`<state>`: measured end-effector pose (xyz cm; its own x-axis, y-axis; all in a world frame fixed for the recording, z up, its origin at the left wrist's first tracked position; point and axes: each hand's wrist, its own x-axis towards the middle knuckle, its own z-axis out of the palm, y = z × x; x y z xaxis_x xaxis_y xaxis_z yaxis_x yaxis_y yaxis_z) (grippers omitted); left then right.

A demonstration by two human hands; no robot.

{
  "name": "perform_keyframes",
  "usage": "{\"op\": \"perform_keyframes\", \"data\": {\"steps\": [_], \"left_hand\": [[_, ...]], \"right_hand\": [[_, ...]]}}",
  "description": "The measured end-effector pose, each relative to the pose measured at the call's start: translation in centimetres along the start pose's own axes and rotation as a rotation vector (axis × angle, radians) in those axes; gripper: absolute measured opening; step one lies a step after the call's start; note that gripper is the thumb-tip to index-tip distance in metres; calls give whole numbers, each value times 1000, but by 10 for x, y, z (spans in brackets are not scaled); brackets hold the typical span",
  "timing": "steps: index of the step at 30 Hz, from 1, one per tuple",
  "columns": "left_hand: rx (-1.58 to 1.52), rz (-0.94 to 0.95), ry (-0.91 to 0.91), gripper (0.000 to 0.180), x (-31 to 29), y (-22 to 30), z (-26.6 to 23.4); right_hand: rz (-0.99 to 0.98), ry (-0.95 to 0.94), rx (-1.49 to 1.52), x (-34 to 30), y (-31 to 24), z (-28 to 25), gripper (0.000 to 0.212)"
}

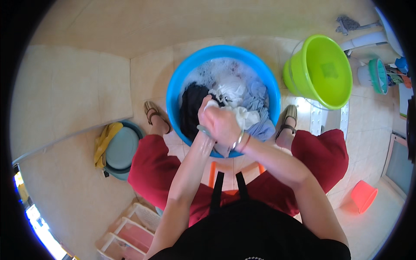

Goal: The person sits on a small stool and hand washes clothes in a blue basin filled with soapy water. They repeatedly submerge, agitate, and wring out various garments, including a white cloth and dark-colored items, using both hands.

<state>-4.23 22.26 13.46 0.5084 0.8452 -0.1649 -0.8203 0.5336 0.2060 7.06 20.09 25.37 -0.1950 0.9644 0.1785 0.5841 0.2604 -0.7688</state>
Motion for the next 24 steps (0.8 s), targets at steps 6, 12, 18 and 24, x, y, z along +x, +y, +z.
{"op": "perform_keyframes", "data": {"steps": [6,12,18,24], "left_hand": [[334,43,805,23,12,-41,98],[109,20,129,23,-7,-2,-2],[353,-36,771,30,3,-47,128],[1572,214,455,38,-15,6,108]], "right_hand": [[245,77,-176,24,95,7,21],[25,41,129,-12,-22,4,21],[387,-30,-252,19,128,-1,22],[272,-177,260,43,107,-59,20]]}}
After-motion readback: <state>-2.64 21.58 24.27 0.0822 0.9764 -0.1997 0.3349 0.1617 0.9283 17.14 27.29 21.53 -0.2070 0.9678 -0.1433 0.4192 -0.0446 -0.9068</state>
